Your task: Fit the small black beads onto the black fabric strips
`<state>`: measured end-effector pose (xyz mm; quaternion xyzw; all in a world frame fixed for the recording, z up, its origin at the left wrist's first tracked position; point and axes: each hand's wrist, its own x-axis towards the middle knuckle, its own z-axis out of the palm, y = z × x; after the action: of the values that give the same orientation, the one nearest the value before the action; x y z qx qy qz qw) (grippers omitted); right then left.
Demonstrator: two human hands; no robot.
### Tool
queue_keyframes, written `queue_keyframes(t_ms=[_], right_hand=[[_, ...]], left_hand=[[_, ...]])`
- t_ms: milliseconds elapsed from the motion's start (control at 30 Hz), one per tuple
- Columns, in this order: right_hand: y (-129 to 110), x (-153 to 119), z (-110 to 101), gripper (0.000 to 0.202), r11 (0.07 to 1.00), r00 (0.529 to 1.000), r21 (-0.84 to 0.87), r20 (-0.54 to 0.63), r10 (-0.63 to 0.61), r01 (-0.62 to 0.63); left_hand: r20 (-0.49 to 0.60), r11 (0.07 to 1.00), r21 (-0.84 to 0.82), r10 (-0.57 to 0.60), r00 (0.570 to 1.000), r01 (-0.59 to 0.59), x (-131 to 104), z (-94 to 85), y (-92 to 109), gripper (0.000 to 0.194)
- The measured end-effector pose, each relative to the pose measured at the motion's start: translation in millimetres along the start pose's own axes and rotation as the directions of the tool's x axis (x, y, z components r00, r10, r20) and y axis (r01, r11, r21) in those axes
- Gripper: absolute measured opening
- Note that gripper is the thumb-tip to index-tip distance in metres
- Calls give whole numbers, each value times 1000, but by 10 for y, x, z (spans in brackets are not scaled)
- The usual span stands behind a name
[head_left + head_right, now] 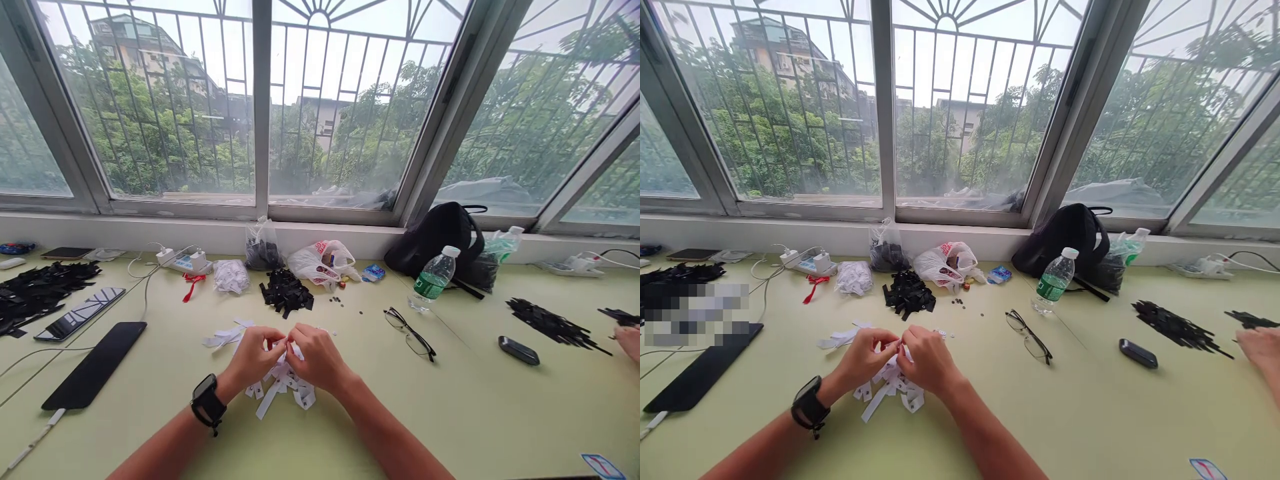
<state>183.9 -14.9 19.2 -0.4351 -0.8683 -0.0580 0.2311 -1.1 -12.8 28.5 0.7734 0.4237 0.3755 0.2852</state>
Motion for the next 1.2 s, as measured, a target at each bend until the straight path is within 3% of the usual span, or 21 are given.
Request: queue_keyframes(t_ms=[267,567,1200], right_hand=[[-78,14,124,9,984,998,-171,48,-44,52],[-127,22,39,17,988,997,-141,58,-50,58],[-121,-15,113,15,991,997,-126,71,-39,47]], left_hand=[[2,999,9,-37,999,37,-23,27,31,24],[7,994,-91,-58,998,58,-8,7,74,20],[93,943,-285,-152,984,173,12,46,5,22]])
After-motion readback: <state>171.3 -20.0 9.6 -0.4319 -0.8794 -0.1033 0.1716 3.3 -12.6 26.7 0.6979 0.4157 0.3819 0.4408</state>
